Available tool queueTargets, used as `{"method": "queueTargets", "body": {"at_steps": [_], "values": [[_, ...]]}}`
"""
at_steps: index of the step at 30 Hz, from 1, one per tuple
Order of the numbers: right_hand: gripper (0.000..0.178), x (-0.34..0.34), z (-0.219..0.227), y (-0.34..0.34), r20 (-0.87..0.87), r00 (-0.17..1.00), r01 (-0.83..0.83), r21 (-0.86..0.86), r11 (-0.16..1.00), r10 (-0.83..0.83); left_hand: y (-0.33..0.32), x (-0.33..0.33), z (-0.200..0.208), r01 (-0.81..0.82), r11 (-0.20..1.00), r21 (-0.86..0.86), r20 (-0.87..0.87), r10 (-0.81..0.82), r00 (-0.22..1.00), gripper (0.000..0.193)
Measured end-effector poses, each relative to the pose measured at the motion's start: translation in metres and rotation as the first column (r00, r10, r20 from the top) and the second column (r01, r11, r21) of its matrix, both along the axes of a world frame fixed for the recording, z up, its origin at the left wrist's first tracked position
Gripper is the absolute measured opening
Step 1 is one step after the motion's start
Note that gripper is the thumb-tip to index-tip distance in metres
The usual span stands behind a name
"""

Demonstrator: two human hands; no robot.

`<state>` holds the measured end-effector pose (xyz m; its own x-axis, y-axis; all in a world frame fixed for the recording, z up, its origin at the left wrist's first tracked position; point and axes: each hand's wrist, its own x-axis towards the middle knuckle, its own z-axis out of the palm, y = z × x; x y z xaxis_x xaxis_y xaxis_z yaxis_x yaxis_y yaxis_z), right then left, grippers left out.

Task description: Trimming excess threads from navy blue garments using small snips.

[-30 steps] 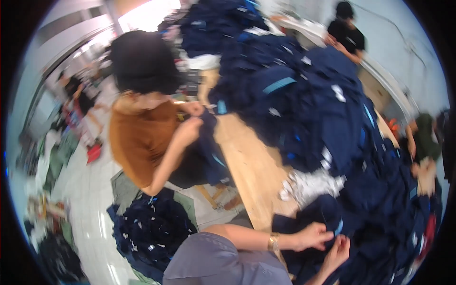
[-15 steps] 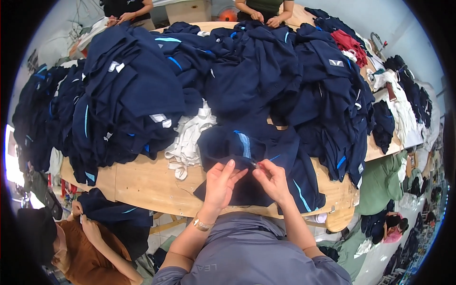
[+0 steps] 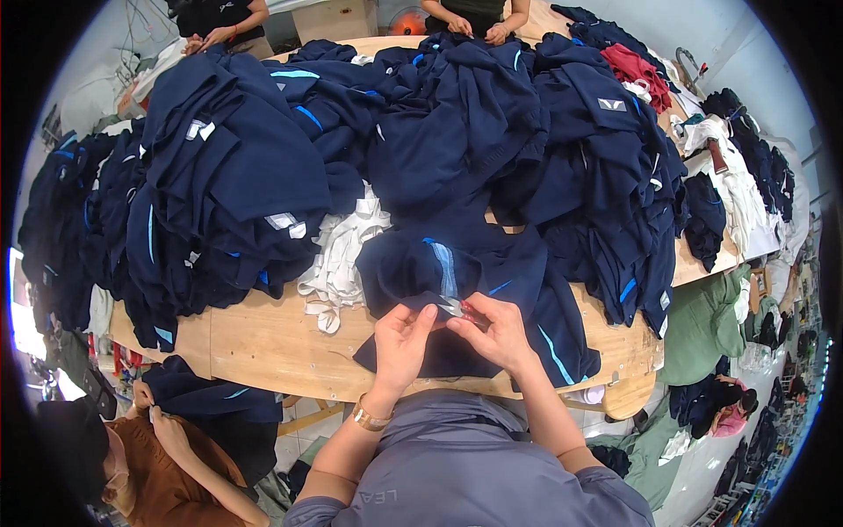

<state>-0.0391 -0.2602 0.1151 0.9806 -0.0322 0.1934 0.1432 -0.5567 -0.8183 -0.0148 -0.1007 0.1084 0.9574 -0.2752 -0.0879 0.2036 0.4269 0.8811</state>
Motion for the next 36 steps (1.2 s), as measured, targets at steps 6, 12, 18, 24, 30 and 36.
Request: {"method": "queueTargets", "body": {"at_steps": [6,12,18,24,30,36], "values": [[0.040,0.001,0.002,-0.001,0.040,0.999,-0.023,-0.035,0.999,0.024,0.002,0.000,0.007,0.038,0.990,0.135,0.055,-0.046,0.997,0.016],[0.040,-0.001,0.001,-0.002,0.044,0.999,-0.030,-0.026,0.999,0.031,0.003,-0.001,0.004,0.041,0.973,0.227,0.062,-0.056,0.996,0.016],[0.040,-0.002,-0.001,-0.001,0.020,0.999,-0.036,0.045,0.998,0.035,0.002,-0.002,0.005,0.053,0.973,0.225,0.036,-0.062,0.997,0.016],[0.039,-0.002,-0.003,-0.002,0.011,0.999,-0.039,0.073,0.997,0.038,0.001,-0.001,0.007,0.073,0.977,0.199,0.063,-0.087,0.994,0.016],[0.036,-0.002,-0.002,0.000,0.008,0.999,-0.036,0.074,0.997,0.036,0.004,-0.001,0.005,0.081,0.966,0.245,0.053,-0.096,0.994,0.017],[0.032,-0.003,-0.012,0.000,-0.104,0.994,0.073,0.450,0.890,-0.029,0.003,0.003,0.008,0.109,0.992,0.070,-0.031,-0.107,0.994,0.014]]}}
